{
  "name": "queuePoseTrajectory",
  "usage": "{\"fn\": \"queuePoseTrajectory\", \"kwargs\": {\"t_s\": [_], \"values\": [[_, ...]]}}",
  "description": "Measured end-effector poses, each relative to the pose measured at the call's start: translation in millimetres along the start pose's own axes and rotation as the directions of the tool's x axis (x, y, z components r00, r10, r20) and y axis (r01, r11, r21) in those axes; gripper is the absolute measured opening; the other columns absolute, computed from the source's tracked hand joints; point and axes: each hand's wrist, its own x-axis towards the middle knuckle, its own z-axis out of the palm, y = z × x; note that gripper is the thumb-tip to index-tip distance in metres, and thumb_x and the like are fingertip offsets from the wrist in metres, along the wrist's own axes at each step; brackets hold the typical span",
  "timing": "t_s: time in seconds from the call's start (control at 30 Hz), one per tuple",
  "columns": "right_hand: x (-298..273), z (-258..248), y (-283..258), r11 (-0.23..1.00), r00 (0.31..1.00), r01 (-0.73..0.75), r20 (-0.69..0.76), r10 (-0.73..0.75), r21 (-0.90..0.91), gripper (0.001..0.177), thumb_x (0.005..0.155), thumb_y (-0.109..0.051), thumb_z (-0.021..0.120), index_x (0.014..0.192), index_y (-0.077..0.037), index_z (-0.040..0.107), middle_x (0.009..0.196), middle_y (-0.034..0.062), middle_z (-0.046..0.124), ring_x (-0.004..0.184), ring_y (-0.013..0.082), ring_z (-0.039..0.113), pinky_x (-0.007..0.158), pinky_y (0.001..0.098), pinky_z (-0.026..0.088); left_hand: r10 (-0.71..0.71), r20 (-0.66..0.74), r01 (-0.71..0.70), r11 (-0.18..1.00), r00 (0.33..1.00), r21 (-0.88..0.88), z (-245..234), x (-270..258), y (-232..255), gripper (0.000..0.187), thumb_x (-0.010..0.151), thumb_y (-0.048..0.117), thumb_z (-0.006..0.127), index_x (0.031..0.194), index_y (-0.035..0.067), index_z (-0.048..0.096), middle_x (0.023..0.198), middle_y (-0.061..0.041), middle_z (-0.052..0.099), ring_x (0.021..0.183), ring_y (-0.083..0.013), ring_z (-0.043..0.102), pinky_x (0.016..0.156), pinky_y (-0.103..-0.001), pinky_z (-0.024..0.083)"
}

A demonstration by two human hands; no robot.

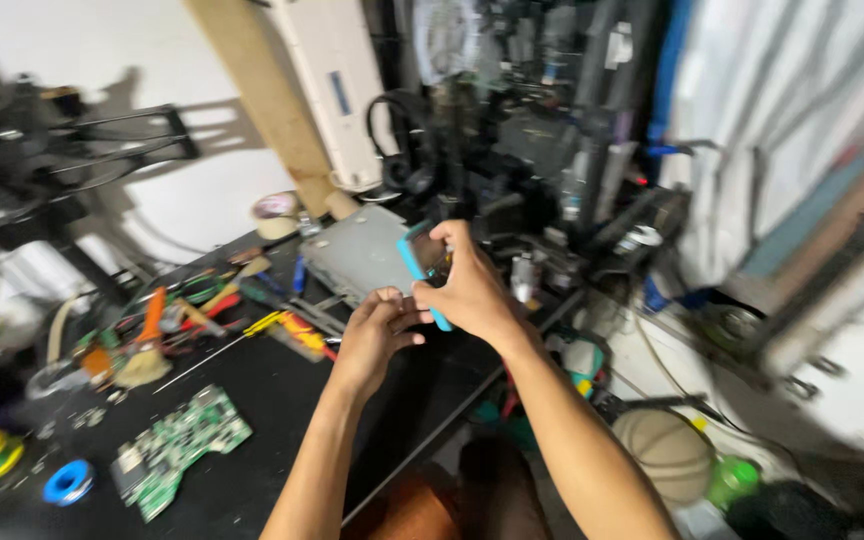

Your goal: The person solders components onto a green circuit board, handles a small electronic part, and then uses a digital multimeter to measure points on the board.

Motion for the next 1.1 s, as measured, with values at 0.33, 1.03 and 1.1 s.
{"fn": "queuePoseTrajectory", "kwargs": {"t_s": [0.33, 1.03, 1.1], "values": [[9.9, 121.5, -87.9, 0.792, 0.826, 0.361, 0.226, -0.517, 0.492, 0.091, 0.074, -0.003, 0.085, 0.148, -0.005, 0.033, 0.148, 0.0192, 0.047, 0.140, 0.0292, 0.045, 0.115, 0.0421, 0.038, 0.169, -0.198, -0.180, 0.983, 0.966, -0.042, -141.2, -70.3, 66.8, 0.009, 0.107, 0.016, 0.052, 0.109, 0.008, 0.055, 0.097, -0.006, 0.063, 0.086, -0.0197, 0.064, 0.073, -0.037, 0.056], [3.0, 222.0, -123.9, 0.786, 0.712, 0.363, 0.395, -0.581, 0.500, 0.103, 0.066, -0.014, 0.091, 0.149, -0.005, 0.030, 0.139, 0.0193, 0.048, 0.133, 0.0268, 0.046, 0.108, 0.0404, 0.039, 0.122, -0.510, -0.350, 0.857, 0.852, -0.380, -243.4, -130.8, 77.1, 0.028, 0.107, 0.020, 0.041, 0.112, -0.004, 0.054, 0.104, -0.018, 0.070, 0.097, -0.0246, 0.072, 0.068, -0.028, 0.057], [10.5, 215.8, -115.7, 0.839, 0.732, 0.192, 0.495, -0.468, 0.509, 0.094, 0.068, -0.019, 0.089, 0.149, -0.012, 0.041, 0.128, 0.0121, 0.064, 0.119, 0.0214, 0.061, 0.104, 0.0371, 0.048, 0.126, -0.445, -0.301, 0.888, 0.887, -0.349, -230.3, -136.9, 82.2, 0.023, 0.106, 0.021, 0.038, 0.109, 0.001, 0.048, 0.117, -0.024, 0.072, 0.115, -0.0312, 0.070, 0.076, -0.030, 0.059]]}}
